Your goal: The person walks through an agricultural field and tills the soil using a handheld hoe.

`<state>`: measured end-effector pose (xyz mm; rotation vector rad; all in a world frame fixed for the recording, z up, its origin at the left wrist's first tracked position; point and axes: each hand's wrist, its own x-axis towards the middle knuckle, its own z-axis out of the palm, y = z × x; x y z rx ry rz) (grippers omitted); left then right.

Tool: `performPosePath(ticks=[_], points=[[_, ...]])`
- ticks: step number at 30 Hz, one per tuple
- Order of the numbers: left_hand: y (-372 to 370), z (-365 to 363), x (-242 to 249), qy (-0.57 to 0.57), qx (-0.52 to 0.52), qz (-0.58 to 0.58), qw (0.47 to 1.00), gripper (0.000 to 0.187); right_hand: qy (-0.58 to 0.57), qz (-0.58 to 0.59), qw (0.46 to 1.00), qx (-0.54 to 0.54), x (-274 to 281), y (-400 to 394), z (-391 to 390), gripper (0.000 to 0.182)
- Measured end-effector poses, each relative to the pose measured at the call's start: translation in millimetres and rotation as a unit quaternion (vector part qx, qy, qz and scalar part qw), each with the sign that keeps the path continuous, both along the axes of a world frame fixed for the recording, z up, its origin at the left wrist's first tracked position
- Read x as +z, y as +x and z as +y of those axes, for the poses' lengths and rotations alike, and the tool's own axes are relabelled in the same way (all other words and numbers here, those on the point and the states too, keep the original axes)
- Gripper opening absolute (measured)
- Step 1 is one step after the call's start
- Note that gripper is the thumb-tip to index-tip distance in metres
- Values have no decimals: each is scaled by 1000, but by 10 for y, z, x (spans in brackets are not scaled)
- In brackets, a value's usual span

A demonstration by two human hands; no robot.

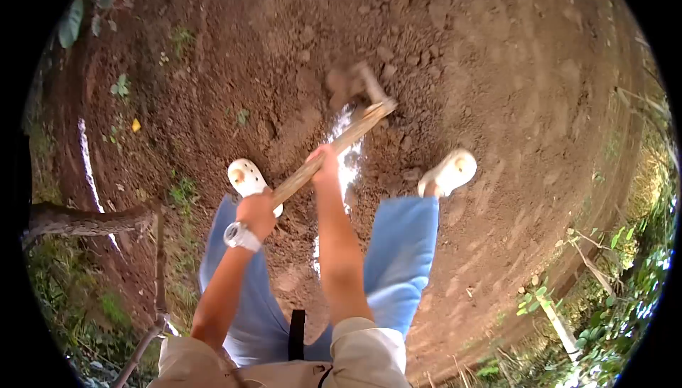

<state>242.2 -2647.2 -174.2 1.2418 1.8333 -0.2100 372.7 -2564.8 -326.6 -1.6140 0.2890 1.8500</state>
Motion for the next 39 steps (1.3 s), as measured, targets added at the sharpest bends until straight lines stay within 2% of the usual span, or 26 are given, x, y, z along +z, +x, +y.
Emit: performPosePath(ticks=[2, 5, 7, 8, 10, 11, 12, 13, 14, 16, 17, 19, 20, 21, 24, 26, 27, 28, 29, 30, 31, 32, 34, 36, 37, 39], points=[[-253, -356, 294, -31, 6, 19, 999, 23, -13, 34, 999, -7, 309, -279, -356, 7], [-164, -927, 830, -46, 12, 35, 998, 22, -27, -13, 998, 52, 1065, -414, -629, 7], [204, -1134, 741, -48, 163, 50, 984, 25, 22, -17, 991, 131, 1190, -371, -532, 8], [468, -1102, 597, -47, 159, 51, 985, 25, 66, -10, 984, 166, 1178, -325, -446, 9], [1145, -979, 212, 113, 318, 26, 941, 21, 145, 1, 943, 300, 842, -213, -82, 14], [1518, -721, -64, 162, 458, -81, 870, 19, 160, -13, 903, 399, 736, -132, 211, 18], [1868, -383, -400, 207, 583, -187, 763, 18, 196, -28, 847, 494, 464, -98, 461, 21], [2092, -175, -726, 213, 582, -178, 765, 18, 223, -73, 761, 604, 380, 14, 723, 29], [2246, 57, -1088, 134, 581, -244, 765, 19, 300, -207, 647, 669, 102, 79, 788, 50], [2695, 285, -1499, 6, 582, -333, 742, 21, 398, -315, 446, 737, -377, 410, 784, 63], [2951, 313, -1601, -39, 583, -355, 730, 22, 392, -310, 467, 729, -536, 621, 708, 61], [3478, 357, -1373, -48, 669, -229, 706, 24, 391, -299, 512, 704, -819, 1082, 503, 62], [3753, 264, -1439, -36, 662, -190, 725, 25, 348, -255, 560, 707, -713, 1386, 458, 64], [3999, 161, -1440, -18, 640, -164, 751, 25, 362, -264, 572, 687, -723, 1640, 438, 65], [4717, -30, -1231, 42, 558, -108, 822, 25, 277, -237, 590, 720, -494, 2434, 518, 48], [5072, -112, -950, 95, 525, -99, 840, 26, 338, -312, 541, 704, -233, 2934, 457, 55], [5228, -175, -794, 127, 510, -110, 844, 26, 375, -296, 567, 671, -145, 3181, 392, 63], [5304, -225, -616, 134, 487, -108, 856, 26, 335, -289, 580, 684, -40, 3325, 290, 64], [5278, -200, -269, -1, 376, -29, 926, 33, 294, -239, 653, 655, 203, 3443, 218, 65], [5278, -737, -505, -16, 335, -6, 942, 53, 266, -216, 718, 605, 242, 3499, 2, 65], [5239, -792, -309, -71, 345, 30, 936, 52, 262, -233, 728, 589, 628, 3562, -7, 60], [5132, -823, -103, -129, 353, 65, 925, 51, 253, -210, 778, 535, 583, 3580, -216, 62], [4738, -1045, -15, -60, 292, 62, 952, 39, 273, -264, 823, 422, 640, 3455, -422, 65], [4145, -1007, -249, -33, 129, 104, 986, 38, 219, -280, 872, 335, 819, 3224, -129, 65], [3852, -665, -271, -44, 131, 68, 988, 35, 228, -338, 864, 294, 707, 3082, 47, 70], [3250, -1, -623, 35, 7, 40, 999, 32, 243, -362, 855, 281, 372, 2874, 514, 83]])
